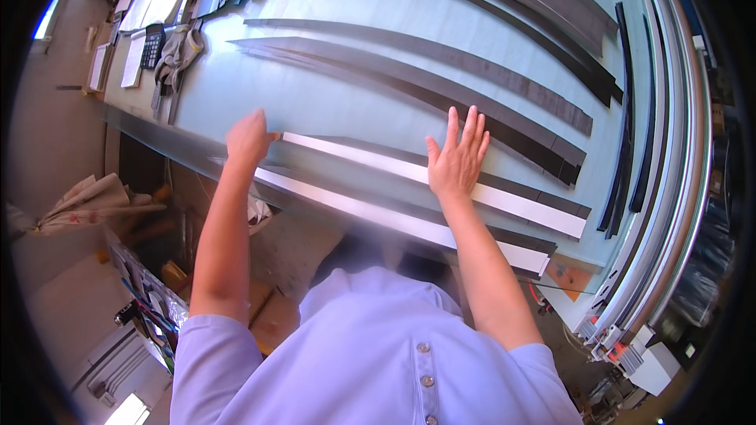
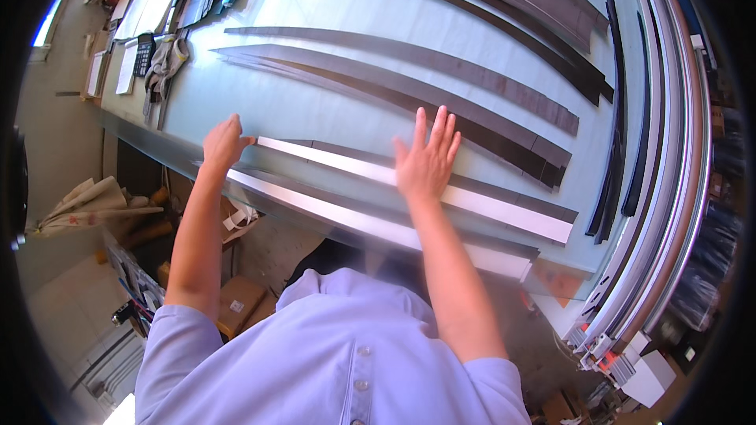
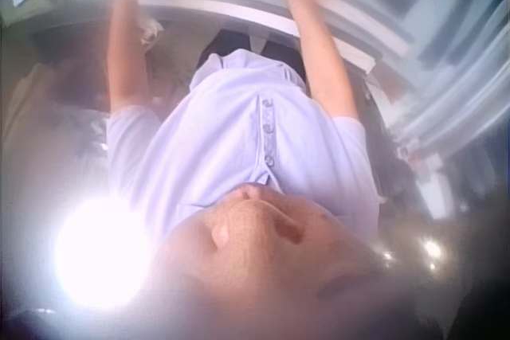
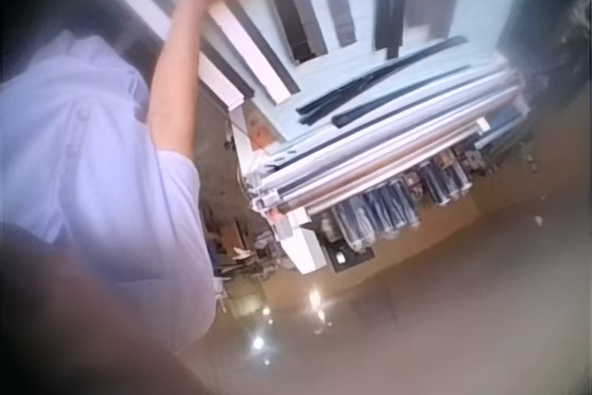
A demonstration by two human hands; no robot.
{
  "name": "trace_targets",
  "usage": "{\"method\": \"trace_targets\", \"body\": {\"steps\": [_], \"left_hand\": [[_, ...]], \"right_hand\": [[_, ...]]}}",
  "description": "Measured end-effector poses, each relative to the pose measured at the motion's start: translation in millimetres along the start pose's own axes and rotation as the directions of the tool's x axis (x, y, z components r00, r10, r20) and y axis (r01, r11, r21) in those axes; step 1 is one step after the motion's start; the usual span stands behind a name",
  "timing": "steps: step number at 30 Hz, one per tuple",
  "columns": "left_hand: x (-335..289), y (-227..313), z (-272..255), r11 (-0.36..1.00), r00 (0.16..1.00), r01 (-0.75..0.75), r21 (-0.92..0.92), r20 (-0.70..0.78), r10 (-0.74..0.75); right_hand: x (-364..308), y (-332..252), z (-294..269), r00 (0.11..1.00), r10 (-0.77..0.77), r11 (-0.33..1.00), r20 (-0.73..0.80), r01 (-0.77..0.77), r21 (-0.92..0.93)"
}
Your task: The person organizes and aligns dark metal or plastic strips on a large table, then puts on a pair of work gloves.
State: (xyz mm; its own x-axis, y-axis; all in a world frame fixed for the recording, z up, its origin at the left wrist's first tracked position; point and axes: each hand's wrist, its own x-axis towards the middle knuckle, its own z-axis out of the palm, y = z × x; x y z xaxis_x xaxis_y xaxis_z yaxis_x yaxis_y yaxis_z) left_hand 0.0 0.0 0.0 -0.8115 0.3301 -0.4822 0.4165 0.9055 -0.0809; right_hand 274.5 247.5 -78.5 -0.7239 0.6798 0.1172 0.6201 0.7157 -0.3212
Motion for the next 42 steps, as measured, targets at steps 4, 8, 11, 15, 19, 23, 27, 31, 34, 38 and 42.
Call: {"method": "trace_targets", "body": {"steps": [4,8,11,15,19,23,27,31,34,38,42], "left_hand": [[-27.2,83.0,36.4,0.921,0.774,-0.342,-0.186,-0.611,0.165],[-67.3,235.9,75.5,0.722,0.695,-0.608,-0.33,-0.662,0.283],[-62.5,240.3,84.4,0.848,0.769,-0.469,-0.248,-0.586,0.254],[-41.6,199.3,79.5,0.93,0.802,-0.281,-0.235,-0.59,0.094],[-7.9,129.9,75.2,0.963,0.803,-0.146,-0.228,-0.596,-0.019],[21.2,67.8,68.6,0.98,0.768,-0.07,-0.185,-0.637,-0.065],[34.7,45.2,70.0,0.983,0.75,-0.093,-0.157,-0.661,-0.035],[37.1,45.2,72.6,0.969,0.702,-0.126,-0.214,-0.709,-0.066],[40.3,37.1,76.8,0.976,0.629,-0.131,-0.176,-0.775,-0.055],[16.9,68.2,63.5,0.964,0.535,-0.204,-0.174,-0.844,-0.039],[-46.2,188.4,68.4,0.819,0.61,-0.539,-0.196,-0.762,0.219]], "right_hand": [[-11.4,0.9,-9.0,1.0,0.021,1.0,0.022,-0.022,0.009],[-0.6,3.7,7.1,0.998,-0.011,0.999,-0.064,0.008,-0.044],[-1.2,4.6,3.8,0.999,-0.001,1.0,-0.044,0.0,-0.027],[-1.1,1.7,-8.5,1.0,0.0,1.0,0.02,-0.001,0.007],[-1.1,1.4,-8.1,0.999,0.019,1.0,0.026,-0.019,0.0],[-2.0,0.6,-9.4,0.999,0.03,0.999,0.04,-0.03,0.009],[-3.0,3.0,-9.9,0.998,0.033,0.999,0.048,-0.033,0.002],[-2.2,1.5,-10.6,0.998,0.03,0.999,0.055,-0.029,-0.015],[-0.7,-0.3,-11.1,0.999,0.008,0.999,0.036,-0.01,0.032],[0.7,18.6,-10.5,0.977,0.005,0.927,-0.212,0.075,0.368],[-8.1,12.9,-22.3,0.956,0.036,0.918,-0.291,0.084,0.388]]}}
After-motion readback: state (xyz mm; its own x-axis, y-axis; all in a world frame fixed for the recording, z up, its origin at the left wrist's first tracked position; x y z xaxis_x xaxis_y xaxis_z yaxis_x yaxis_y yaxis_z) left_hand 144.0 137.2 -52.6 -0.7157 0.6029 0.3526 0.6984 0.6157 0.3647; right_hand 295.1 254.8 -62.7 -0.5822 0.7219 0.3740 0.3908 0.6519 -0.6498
